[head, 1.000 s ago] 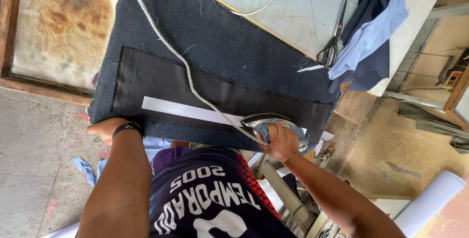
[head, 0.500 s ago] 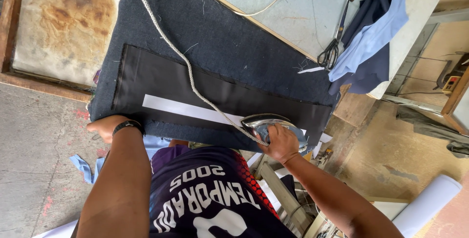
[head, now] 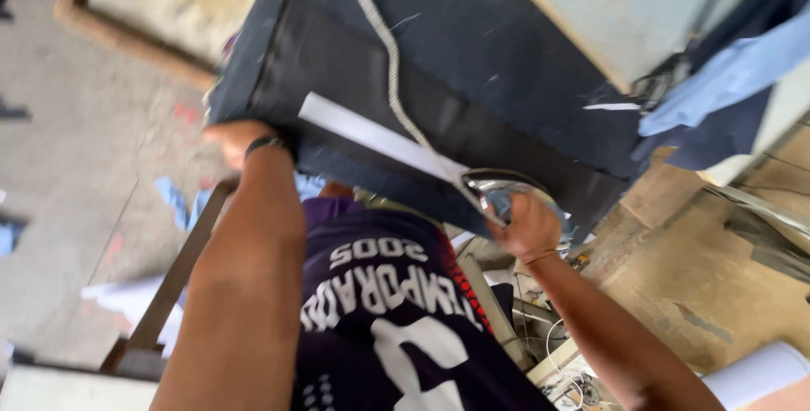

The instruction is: The person irons a white strip of fabric attached to a black piece of material on a workbench using a steam iron. They move the iron back and forth along the strip, then lift the fabric to inspect it and place it on a sewing machine table.

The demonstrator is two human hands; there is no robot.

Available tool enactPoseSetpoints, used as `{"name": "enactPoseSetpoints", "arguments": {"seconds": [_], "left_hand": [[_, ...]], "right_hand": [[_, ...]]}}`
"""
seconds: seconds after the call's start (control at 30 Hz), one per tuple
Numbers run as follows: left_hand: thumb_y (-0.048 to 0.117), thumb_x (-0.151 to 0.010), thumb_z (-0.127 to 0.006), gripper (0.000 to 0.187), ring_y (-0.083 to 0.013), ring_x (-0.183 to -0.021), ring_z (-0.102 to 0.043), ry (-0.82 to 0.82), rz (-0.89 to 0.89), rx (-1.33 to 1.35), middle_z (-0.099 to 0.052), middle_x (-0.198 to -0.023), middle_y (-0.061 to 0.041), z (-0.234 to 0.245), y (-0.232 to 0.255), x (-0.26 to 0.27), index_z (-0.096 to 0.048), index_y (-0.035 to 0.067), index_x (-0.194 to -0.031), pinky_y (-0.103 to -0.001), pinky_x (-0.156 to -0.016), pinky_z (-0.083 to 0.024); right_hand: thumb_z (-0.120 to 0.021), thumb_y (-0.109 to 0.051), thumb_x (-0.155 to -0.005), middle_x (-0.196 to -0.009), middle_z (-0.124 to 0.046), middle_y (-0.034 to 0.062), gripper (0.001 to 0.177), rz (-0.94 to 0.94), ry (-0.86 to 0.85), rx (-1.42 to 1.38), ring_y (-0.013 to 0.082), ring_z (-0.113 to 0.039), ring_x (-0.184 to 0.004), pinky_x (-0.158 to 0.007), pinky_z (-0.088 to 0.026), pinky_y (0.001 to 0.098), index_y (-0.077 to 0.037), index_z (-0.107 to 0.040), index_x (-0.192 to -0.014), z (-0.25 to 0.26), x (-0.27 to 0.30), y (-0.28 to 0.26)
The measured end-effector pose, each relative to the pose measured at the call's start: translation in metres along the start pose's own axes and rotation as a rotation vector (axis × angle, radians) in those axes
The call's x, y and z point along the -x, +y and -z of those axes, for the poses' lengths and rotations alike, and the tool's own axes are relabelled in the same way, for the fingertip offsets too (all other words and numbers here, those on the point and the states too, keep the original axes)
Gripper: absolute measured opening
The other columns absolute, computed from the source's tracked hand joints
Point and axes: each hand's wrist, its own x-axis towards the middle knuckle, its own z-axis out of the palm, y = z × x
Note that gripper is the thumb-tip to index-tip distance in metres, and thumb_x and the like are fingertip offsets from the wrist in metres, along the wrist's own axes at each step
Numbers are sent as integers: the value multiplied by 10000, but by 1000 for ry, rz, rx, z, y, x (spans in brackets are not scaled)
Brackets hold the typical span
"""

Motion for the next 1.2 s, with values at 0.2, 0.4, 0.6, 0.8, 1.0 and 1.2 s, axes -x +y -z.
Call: {"name": "enactPoseSetpoints", "arguments": {"seconds": [0.2,0.4,0.6,0.8,1.0,1.2], "left_hand": [[549,-911,-288,655,-246,-1306,-610,-156,284,564,-650,-1380,-97,120,25,126,-407,142,-1409,-388,-1171,-378],[775,-812,-141,927,-275,-1383,-545,-281,379,878,-625,-1412,-146,171,35,172,-548,157,-1370,-382,-1235,-324],[815,-754,-180,1063,-317,-1373,-544,-273,454,1000,-611,-1423,-158,179,37,172,-619,47,-1344,-419,-1226,-317],[735,-794,-233,999,-286,-1426,-493,-308,448,987,-526,-1519,-157,184,37,169,-530,36,-1442,-373,-1233,-327],[784,-766,-225,1070,-320,-1396,-518,-304,473,1045,-555,-1475,-196,180,35,161,-565,-2,-1408,-408,-1197,-360],[758,-787,-187,1040,-297,-1410,-504,-333,450,996,-546,-1493,-169,196,39,171,-569,20,-1411,-389,-1213,-343]], "right_hand": [[-591,-642,-859,-764,-465,-13,460,10,37,126,186,-575,-571,-583,-509,284,-186,-616,-915,-9,8,7],[-582,-632,-883,-760,-491,-2,457,24,25,141,197,-593,-576,-601,-520,279,-175,-605,-894,-2,-11,-15],[-637,-660,-840,-754,-524,13,502,10,29,119,218,-616,-564,-578,-520,309,-161,-604,-875,-10,-32,-40],[-662,-624,-820,-733,-524,18,480,21,31,81,231,-630,-568,-575,-531,316,-151,-610,-880,-11,-52,-57],[-637,-636,-847,-757,-537,9,490,27,42,73,214,-646,-596,-600,-538,292,-150,-609,-894,-15,-63,-67],[-643,-623,-834,-736,-525,7,485,25,59,62,206,-630,-582,-590,-534,293,-141,-610,-872,-16,-82,-84]]}}
